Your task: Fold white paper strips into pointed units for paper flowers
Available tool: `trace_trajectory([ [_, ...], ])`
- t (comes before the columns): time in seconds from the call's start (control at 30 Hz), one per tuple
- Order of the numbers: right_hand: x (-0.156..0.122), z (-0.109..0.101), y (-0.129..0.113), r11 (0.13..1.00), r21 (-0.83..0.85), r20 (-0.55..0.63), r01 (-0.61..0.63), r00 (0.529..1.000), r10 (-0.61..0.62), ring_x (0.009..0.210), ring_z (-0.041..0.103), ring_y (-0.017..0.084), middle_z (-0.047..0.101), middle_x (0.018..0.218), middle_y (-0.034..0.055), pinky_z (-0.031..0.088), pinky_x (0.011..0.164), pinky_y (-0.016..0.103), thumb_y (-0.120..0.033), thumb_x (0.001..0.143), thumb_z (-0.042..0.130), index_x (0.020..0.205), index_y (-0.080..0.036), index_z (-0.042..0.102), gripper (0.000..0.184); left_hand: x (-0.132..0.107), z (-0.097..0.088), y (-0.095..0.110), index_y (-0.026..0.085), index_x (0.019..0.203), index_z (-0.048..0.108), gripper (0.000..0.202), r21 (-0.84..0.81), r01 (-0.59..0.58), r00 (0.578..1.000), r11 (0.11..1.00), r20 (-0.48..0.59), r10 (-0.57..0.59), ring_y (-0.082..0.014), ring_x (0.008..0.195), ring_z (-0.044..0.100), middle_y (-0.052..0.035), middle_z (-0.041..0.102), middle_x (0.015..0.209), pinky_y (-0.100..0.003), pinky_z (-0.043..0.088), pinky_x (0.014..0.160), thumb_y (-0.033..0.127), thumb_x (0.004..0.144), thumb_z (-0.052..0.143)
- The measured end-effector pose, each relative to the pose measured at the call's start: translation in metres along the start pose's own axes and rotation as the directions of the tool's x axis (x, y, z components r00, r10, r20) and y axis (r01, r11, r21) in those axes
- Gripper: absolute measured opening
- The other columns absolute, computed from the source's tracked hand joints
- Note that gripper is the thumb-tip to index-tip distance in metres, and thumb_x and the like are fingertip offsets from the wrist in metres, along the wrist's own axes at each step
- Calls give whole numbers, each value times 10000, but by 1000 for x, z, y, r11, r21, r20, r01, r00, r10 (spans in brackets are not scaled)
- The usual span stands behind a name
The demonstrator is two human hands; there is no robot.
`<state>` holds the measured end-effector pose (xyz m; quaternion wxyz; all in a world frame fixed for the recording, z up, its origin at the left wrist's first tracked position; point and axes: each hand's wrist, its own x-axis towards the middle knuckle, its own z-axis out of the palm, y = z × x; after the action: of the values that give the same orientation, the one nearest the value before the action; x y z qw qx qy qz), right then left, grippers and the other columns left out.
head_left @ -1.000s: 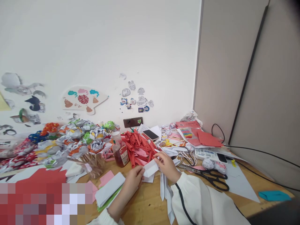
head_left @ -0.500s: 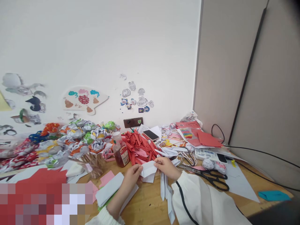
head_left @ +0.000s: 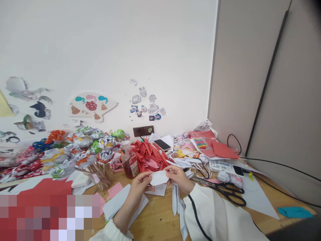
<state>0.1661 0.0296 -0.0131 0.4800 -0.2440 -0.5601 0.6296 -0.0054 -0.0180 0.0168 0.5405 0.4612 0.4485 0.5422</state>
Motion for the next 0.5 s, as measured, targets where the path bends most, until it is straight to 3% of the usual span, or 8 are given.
trace_trajectory([
  [0.23, 0, 4, -4, 996, -34, -49, 83, 995, -84, 422, 529, 83, 591, 565, -18, 421, 438, 207, -326, 617, 655, 765, -131, 607, 250, 0, -2, 3, 134, 751, 616, 239, -16, -33, 999, 999, -29, 32, -108, 412, 562, 20, 618, 518, -225, 484, 461, 264, 563, 686],
  [0.5, -2, 3, -3, 979, -152, -4, 135, 991, -137, 508, 548, 99, 584, 628, -11, 460, 494, 238, -347, 653, 620, 715, -146, 611, 210, -3, -1, 5, 141, 708, 577, 215, 1, 20, 998, 1000, 59, -21, -117, 470, 586, 18, 618, 563, -240, 500, 491, 320, 613, 650],
])
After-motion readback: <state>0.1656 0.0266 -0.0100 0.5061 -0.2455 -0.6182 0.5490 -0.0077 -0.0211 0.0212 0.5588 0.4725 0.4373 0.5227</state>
